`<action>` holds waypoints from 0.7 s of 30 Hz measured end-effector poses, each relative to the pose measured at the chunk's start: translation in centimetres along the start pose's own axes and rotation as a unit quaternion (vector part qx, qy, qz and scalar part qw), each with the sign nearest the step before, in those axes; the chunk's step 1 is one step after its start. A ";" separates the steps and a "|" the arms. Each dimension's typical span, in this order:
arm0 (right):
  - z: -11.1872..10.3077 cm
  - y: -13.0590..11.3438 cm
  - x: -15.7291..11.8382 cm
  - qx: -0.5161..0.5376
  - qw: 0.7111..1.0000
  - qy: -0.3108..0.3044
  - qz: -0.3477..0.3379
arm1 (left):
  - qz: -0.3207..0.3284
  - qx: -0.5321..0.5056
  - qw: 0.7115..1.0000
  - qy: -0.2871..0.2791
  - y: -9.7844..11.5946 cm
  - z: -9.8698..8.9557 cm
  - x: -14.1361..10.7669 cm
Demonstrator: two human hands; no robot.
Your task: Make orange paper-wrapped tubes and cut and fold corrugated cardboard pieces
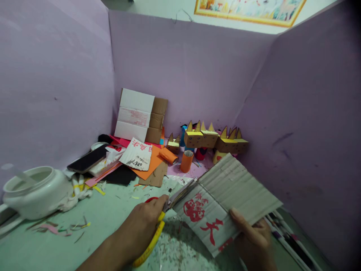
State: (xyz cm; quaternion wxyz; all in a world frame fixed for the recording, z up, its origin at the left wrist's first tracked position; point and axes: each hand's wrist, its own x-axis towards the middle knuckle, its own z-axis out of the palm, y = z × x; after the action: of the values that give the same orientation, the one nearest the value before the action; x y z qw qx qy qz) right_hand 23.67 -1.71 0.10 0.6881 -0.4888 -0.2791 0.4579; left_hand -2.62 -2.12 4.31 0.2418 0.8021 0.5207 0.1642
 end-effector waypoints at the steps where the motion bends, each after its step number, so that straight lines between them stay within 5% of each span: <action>1: 0.0 -0.1 0.0 0.005 1.000 0.001 0.001 | 0.003 -0.006 1.000 0.001 0.0 0.0 0.0; 21: 1.7 -0.2 -1.5 -0.034 0.998 0.041 0.031 | 0.022 -0.150 0.988 -0.010 -1.4 -0.2 0.7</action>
State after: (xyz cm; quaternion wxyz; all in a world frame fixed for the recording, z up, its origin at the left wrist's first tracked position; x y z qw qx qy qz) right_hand 21.70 -2.40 0.98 0.6675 -0.5390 -0.2510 0.4483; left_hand -3.50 -0.98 3.75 0.3608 0.7695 0.4702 0.2379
